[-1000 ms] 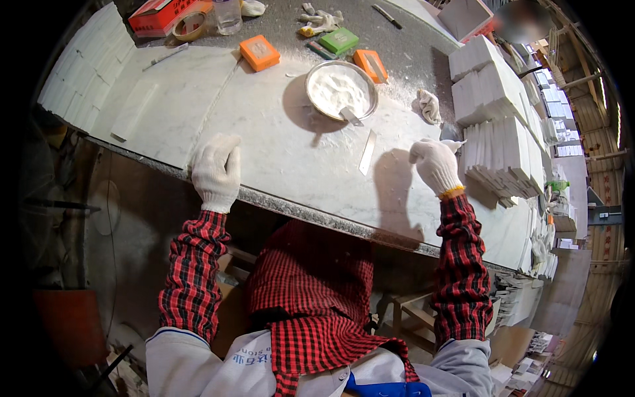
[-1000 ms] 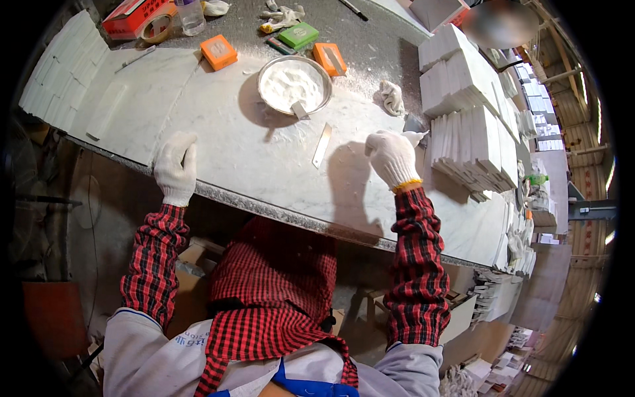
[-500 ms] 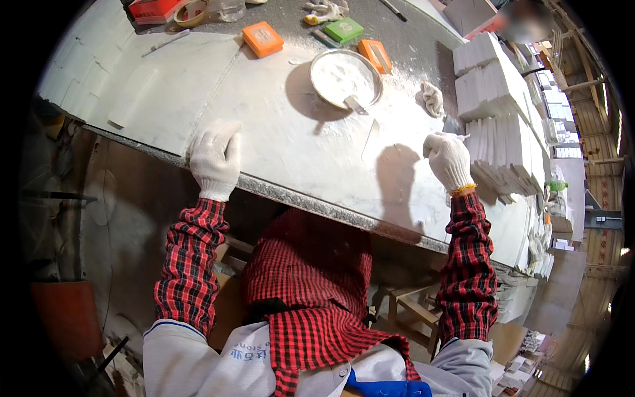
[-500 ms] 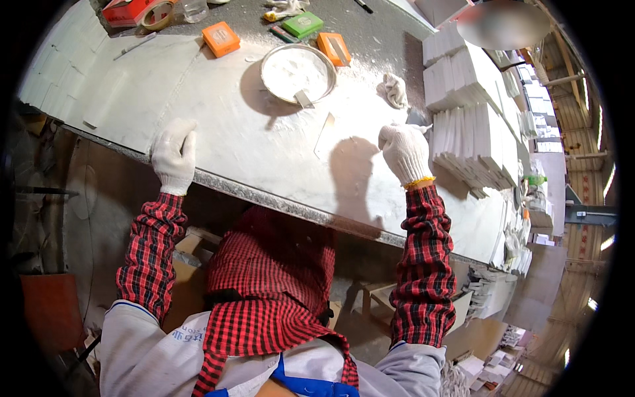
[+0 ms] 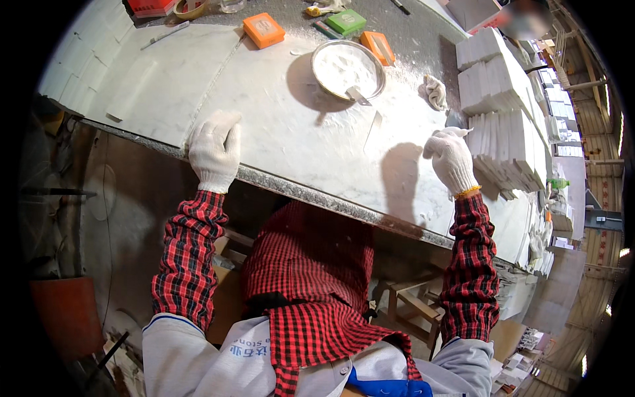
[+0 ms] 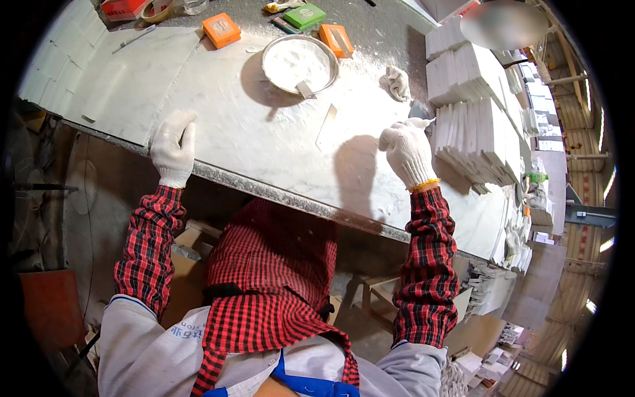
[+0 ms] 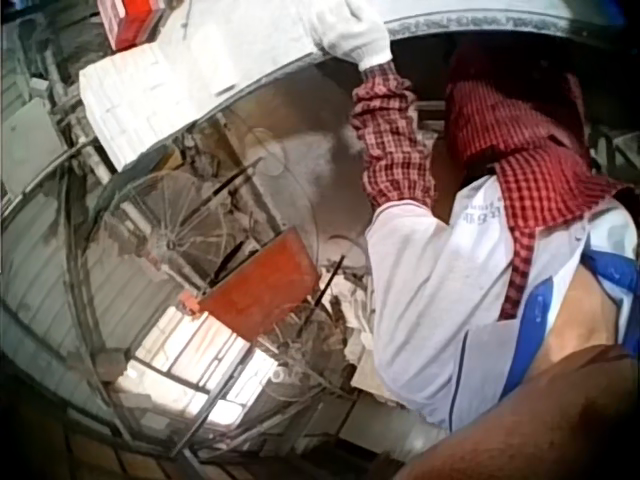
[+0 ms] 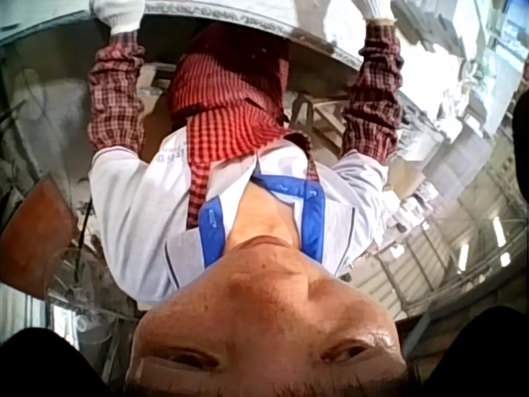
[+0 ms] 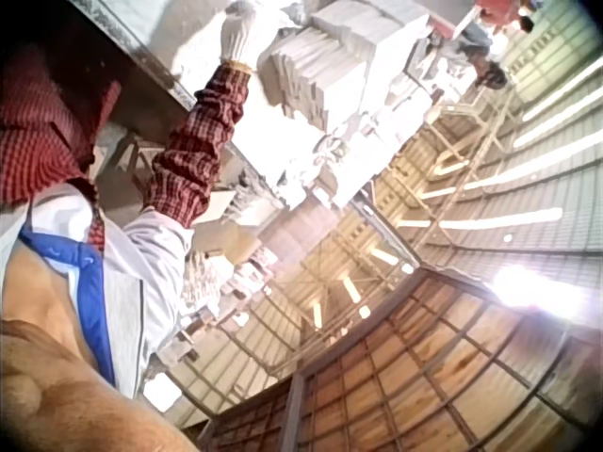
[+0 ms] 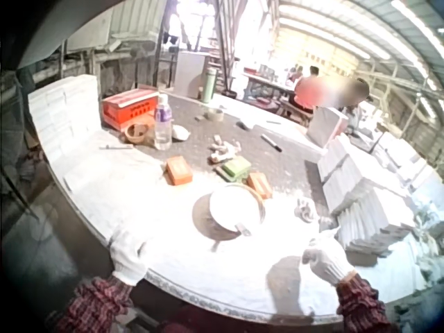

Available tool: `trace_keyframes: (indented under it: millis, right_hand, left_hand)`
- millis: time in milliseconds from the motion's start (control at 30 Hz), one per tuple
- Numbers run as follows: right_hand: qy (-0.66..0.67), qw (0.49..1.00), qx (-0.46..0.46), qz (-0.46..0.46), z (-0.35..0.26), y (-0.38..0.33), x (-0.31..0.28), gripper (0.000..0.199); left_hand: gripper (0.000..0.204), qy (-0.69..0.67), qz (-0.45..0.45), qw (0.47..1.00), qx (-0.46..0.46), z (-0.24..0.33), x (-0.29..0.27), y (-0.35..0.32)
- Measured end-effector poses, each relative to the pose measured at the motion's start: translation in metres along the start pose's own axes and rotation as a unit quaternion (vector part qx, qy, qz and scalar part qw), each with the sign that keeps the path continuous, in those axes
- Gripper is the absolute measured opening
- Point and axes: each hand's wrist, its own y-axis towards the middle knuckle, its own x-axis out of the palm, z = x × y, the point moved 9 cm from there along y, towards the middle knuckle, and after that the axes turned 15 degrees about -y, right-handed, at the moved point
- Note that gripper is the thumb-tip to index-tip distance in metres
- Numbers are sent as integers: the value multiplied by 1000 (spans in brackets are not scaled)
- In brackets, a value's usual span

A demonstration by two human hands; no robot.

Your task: The person cleans a workbench surface by spreading white powder, scrubbing with a sponge, and scraping residue with a metal tool. The person then picks up a white rectangular block from a stack.

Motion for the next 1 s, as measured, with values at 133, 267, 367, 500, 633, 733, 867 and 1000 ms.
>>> trace_keyframes:
  millis: [133,267,367,500,633,733,867,1000]
  right_hand:
    - [32,996,55,55,-1,-10,9,23]
    - [-12,971,78,-227,0,-40,18,24]
    - [11,989,84,-124,3,-54,1,23]
    - [47,997,50,44,-27,-47,-22,29]
    - [27,998,50,-34,-15,-52,-8,17]
    - [21,994,72,-76,-1,-63,-9,12]
    - [29,997,63,-36,3,-73,-7,19]
    - [40,994,88,-60,-3,-87,-4,37]
  left_hand:
    - [16,19,-2,1000,23,5,3,3]
    - [17,12,-2,1000,26,8,-1,5]
    - [17,-3,-6,1000,7,1,0,3]
    - [18,-27,10,999,14,-3,3,2]
    - [17,-26,18,999,22,-3,2,3]
    - [17,-16,11,1000,9,-7,2,1]
    - [18,-30,0,1000,7,-3,3,4]
    - [18,-41,-12,999,6,2,6,6]
